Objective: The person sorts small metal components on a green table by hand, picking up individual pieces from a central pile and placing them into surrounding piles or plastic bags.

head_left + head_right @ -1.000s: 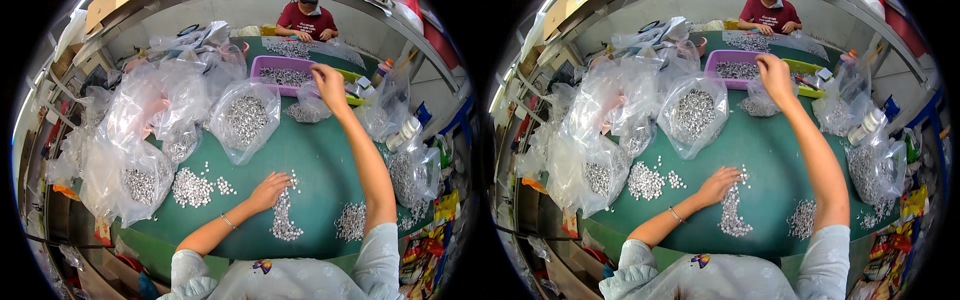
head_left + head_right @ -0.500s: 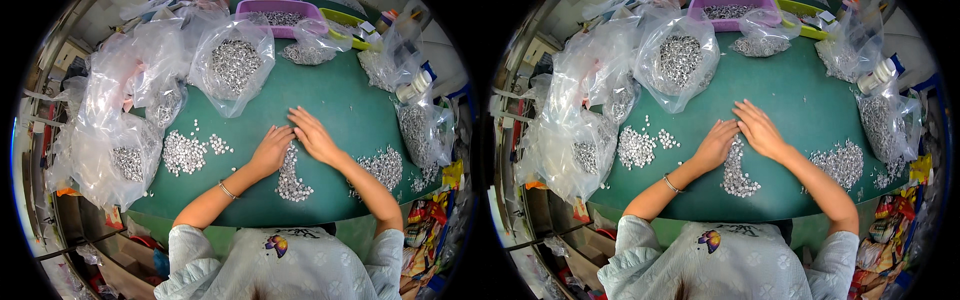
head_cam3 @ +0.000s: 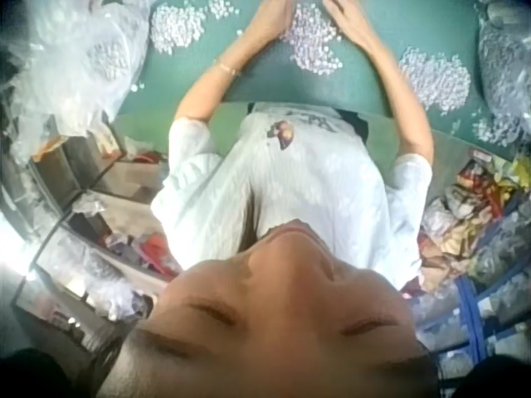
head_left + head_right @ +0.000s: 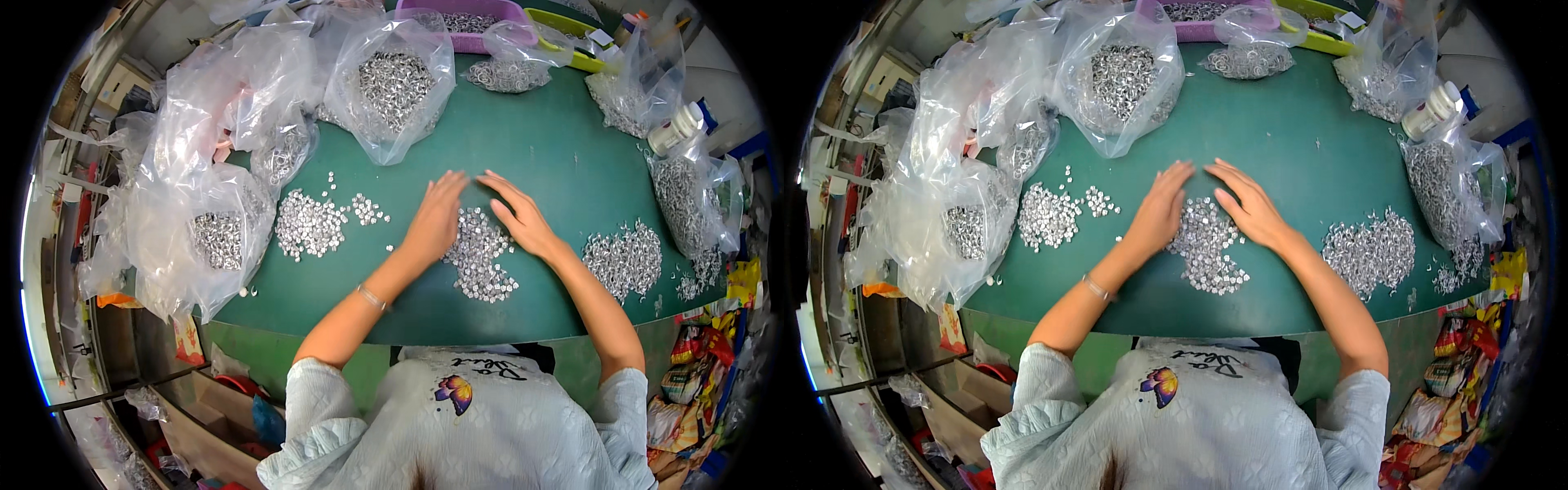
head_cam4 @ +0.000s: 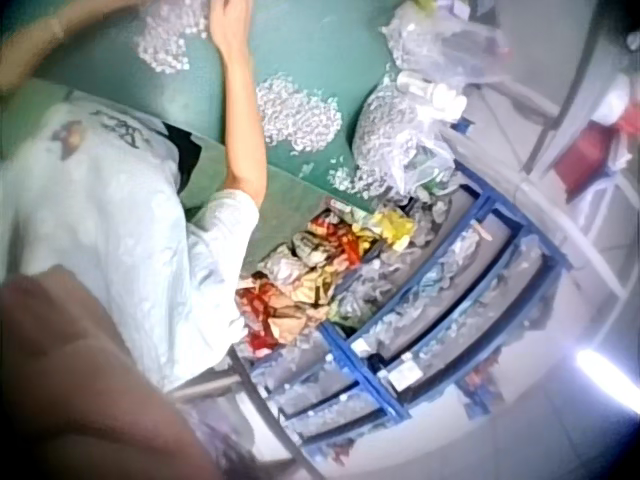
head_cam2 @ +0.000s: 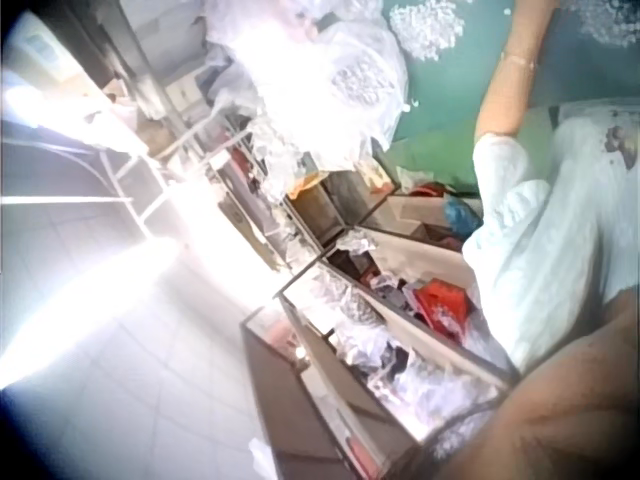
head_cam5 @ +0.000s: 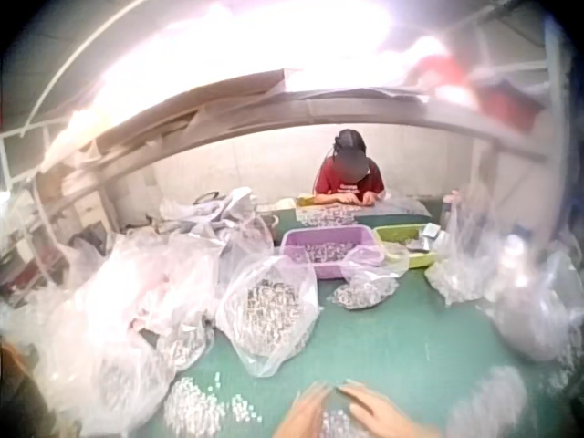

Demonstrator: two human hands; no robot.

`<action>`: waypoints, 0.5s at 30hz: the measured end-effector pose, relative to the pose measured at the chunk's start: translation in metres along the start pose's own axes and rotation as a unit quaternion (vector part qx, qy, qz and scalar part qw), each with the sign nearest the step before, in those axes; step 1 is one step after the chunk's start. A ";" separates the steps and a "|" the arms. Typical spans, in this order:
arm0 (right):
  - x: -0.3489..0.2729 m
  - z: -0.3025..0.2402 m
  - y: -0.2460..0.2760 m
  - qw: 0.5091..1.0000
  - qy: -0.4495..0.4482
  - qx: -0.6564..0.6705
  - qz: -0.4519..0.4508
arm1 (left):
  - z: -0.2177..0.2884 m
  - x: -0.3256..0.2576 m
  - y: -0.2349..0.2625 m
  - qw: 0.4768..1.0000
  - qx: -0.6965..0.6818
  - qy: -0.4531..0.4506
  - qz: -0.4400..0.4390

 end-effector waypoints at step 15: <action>-0.036 -0.010 0.010 0.992 -0.061 0.106 0.045 | 0.036 -0.052 0.016 0.998 0.012 0.008 -0.063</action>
Point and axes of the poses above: each hand's wrist, its own x-axis towards the middle knuckle, its own y-axis out of the back of the hand, z = x × y, the point moved 3 cm from there along x, towards the middle knuckle, and after that the axes turned 6 degrees about z, right-handed, at the moved point
